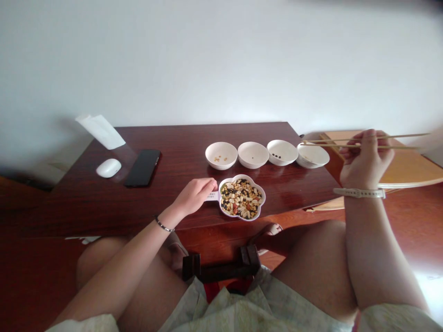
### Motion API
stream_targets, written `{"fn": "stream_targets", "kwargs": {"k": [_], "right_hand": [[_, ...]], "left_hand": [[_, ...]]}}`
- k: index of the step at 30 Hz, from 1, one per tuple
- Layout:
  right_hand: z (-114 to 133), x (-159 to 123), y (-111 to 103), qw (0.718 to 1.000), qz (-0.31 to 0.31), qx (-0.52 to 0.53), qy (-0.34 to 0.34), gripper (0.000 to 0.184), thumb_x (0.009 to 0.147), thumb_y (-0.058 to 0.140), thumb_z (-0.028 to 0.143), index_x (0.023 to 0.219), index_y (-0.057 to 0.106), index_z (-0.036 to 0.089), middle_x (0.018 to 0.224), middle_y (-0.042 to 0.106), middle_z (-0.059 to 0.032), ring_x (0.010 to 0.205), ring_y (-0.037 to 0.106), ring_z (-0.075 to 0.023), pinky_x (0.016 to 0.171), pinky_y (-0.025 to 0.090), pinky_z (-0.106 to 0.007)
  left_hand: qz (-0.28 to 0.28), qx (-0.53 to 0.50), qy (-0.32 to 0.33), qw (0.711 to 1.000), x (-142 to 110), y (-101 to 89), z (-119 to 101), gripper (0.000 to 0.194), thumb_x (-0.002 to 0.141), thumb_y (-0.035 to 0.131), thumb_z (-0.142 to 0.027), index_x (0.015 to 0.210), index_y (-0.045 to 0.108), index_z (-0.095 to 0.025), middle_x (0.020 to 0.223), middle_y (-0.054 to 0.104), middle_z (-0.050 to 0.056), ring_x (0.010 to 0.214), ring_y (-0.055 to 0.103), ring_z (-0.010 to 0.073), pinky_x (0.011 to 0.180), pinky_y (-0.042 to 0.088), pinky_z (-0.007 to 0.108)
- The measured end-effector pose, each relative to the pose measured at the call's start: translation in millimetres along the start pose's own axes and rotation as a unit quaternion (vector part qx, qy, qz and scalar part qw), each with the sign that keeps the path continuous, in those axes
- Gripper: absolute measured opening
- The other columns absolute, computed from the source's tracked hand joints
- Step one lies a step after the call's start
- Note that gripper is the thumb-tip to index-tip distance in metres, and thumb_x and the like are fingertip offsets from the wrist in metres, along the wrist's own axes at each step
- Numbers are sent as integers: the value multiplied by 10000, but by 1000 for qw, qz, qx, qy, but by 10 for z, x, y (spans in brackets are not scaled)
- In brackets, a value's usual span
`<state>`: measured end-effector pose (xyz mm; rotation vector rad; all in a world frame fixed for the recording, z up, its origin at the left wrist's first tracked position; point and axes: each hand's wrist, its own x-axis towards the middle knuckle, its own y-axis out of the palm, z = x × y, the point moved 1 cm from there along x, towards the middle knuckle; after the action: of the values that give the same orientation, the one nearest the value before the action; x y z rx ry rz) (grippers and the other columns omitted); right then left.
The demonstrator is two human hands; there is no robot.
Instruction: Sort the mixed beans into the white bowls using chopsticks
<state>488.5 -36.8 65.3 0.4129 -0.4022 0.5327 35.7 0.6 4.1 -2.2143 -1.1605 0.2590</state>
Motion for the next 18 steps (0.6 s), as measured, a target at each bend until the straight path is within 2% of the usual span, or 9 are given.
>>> {"fn": "stream_targets", "kwargs": {"k": [4, 8, 11, 13, 16, 18], "right_hand": [[8, 44, -183, 992, -26, -108, -61, 351, 1073, 557, 80, 755, 651, 194, 567, 588, 8, 417, 544, -124, 451, 373, -279], [20, -4, -239, 986, -2, -160, -34, 305, 1051, 624, 87, 770, 698, 178, 592, 642, -12, 401, 537, -110, 453, 361, -282], [72, -59, -220, 989, -1, -135, -60, 301, 1082, 592, 148, 805, 698, 201, 642, 649, -10, 413, 538, -112, 438, 336, -286], [138, -101, -190, 990, -13, -98, -96, 337, 1109, 525, 179, 807, 669, 225, 610, 589, 7, 422, 527, -127, 436, 327, -293], [280, -182, -110, 992, -28, -34, -121, 414, 1122, 478, 239, 718, 571, 247, 604, 501, 23, 405, 436, -106, 422, 283, -294], [390, -263, -17, 994, -4, -4, -105, 413, 1096, 528, 301, 690, 560, 231, 683, 573, -11, 403, 394, -79, 402, 223, -295]], "left_hand": [[2, -2, 3, 1000, -12, -5, -18, 485, 1126, 404, -487, 838, 663, -195, 855, 745, 39, 804, 646, 213, 772, 461, 302], [4, -6, 10, 1000, -17, -5, -15, 492, 1133, 391, -492, 856, 669, -195, 876, 750, 43, 835, 657, 223, 805, 467, 314], [-1, -8, 9, 1000, -21, -2, -2, 483, 1131, 398, -489, 872, 684, -198, 888, 757, 42, 842, 662, 227, 807, 469, 320], [-4, -8, 10, 1000, -26, -1, 3, 477, 1133, 401, -478, 881, 692, -196, 891, 761, 45, 842, 661, 228, 807, 468, 322], [-2, -6, 16, 1000, -37, -4, 1, 489, 1144, 391, -478, 891, 695, -190, 899, 763, 47, 849, 659, 226, 816, 464, 322], [-2, -4, 19, 1000, -45, -9, -5, 502, 1150, 381, -490, 891, 691, -193, 890, 759, 43, 843, 653, 226, 812, 461, 324]]}}
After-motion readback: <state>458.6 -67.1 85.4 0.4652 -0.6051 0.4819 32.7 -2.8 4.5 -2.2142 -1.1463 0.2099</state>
